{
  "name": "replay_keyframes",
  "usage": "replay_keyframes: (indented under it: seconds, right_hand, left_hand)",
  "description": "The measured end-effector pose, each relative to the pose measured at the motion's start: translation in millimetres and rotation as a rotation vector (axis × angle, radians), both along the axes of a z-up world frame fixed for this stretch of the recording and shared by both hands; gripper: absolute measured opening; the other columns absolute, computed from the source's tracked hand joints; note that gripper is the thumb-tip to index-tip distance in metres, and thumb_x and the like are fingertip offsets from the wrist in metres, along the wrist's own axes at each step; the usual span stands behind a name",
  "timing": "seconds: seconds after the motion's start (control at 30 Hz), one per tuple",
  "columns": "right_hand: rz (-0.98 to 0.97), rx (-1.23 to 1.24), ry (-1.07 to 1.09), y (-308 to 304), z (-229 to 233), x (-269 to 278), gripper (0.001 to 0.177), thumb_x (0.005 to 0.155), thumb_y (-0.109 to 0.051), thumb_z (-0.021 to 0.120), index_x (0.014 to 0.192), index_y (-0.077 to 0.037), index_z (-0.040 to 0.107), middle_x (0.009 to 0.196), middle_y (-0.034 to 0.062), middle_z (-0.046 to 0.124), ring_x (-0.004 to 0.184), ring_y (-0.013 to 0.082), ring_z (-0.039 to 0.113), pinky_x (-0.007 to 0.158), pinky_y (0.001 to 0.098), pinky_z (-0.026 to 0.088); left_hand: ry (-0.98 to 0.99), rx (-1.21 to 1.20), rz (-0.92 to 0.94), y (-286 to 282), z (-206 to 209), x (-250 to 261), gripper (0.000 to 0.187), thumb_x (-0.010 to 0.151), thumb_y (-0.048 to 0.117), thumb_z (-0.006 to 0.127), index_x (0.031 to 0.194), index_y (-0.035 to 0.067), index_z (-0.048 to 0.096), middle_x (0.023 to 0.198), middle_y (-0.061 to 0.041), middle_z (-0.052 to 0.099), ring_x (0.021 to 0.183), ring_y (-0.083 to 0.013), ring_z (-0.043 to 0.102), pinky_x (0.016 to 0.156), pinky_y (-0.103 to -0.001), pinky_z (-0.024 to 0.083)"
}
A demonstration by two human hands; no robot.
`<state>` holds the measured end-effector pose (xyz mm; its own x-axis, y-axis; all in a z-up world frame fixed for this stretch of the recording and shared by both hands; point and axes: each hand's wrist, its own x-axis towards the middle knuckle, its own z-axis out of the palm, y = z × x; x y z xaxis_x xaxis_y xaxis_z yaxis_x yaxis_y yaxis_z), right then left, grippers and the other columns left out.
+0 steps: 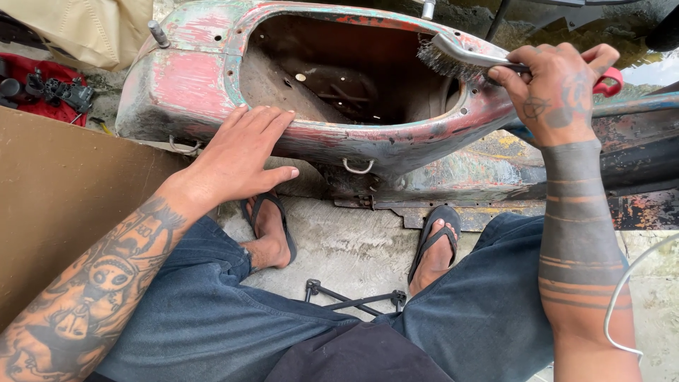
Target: The person sits on the ground and uses a wire brush to scrub the surface of a large, hollow metal part. They hold the part steady with one hand while vigorously brushing the exterior and interior edges with the other hand.
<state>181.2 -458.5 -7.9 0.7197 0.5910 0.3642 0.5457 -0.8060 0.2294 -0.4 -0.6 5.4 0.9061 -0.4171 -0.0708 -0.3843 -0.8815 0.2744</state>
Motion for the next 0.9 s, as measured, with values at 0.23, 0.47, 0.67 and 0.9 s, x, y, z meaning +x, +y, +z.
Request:
replay_keyframes:
  seconds: [0.23, 0.47, 0.67, 0.9]
  right_hand:
    - [-0.023, -0.060, -0.054, 4.3, -3.7, 8.1, 0.035, 0.126, -0.058, 0.075, 0.105, -0.030, 0.078, 0.091, -0.0069, 0.071, 0.094, 0.0211, 0.061, 0.092, 0.0396, 0.023]
    - [0.020, -0.023, -0.043, 18.6, -6.0, 7.2, 0.033, 0.124, -0.053, 0.078, 0.105, -0.027, 0.076, 0.090, -0.0064, 0.067, 0.090, 0.0221, 0.058, 0.090, 0.0403, 0.024]
    - [0.017, 0.017, -0.003, 22.6, -6.9, 8.5, 0.033, 0.124, -0.055, 0.074, 0.107, -0.027, 0.077, 0.091, -0.0056, 0.070, 0.092, 0.0224, 0.060, 0.088, 0.0403, 0.023]
    - [-0.017, 0.005, -0.067, 11.0, -18.8, 14.5, 0.030, 0.124, -0.054, 0.080, 0.110, -0.027, 0.079, 0.089, -0.0054, 0.067, 0.090, 0.0223, 0.057, 0.088, 0.0391, 0.023]
  left_hand:
    - [-0.018, 0.026, -0.008, 1.0, -2.1, 1.0, 0.084, 0.087, 0.052, 0.068, 0.149, 0.001, 0.044, 0.146, -0.018, 0.052, 0.136, -0.0361, 0.045, 0.117, -0.057, 0.027]
    - [-0.001, 0.019, -0.004, 0.5, -1.7, -0.2, 0.084, 0.087, 0.052, 0.068, 0.149, 0.001, 0.043, 0.146, -0.018, 0.051, 0.136, -0.0359, 0.044, 0.118, -0.057, 0.026]
    - [-0.001, 0.026, -0.004, 0.5, -1.6, -0.3, 0.085, 0.088, 0.053, 0.067, 0.150, 0.001, 0.043, 0.146, -0.018, 0.051, 0.136, -0.0368, 0.045, 0.117, -0.057, 0.027]
    - [-0.006, 0.018, -0.004, 0.9, -2.4, -0.3, 0.084, 0.087, 0.052, 0.069, 0.149, 0.002, 0.044, 0.147, -0.018, 0.051, 0.136, -0.0363, 0.045, 0.118, -0.057, 0.026]
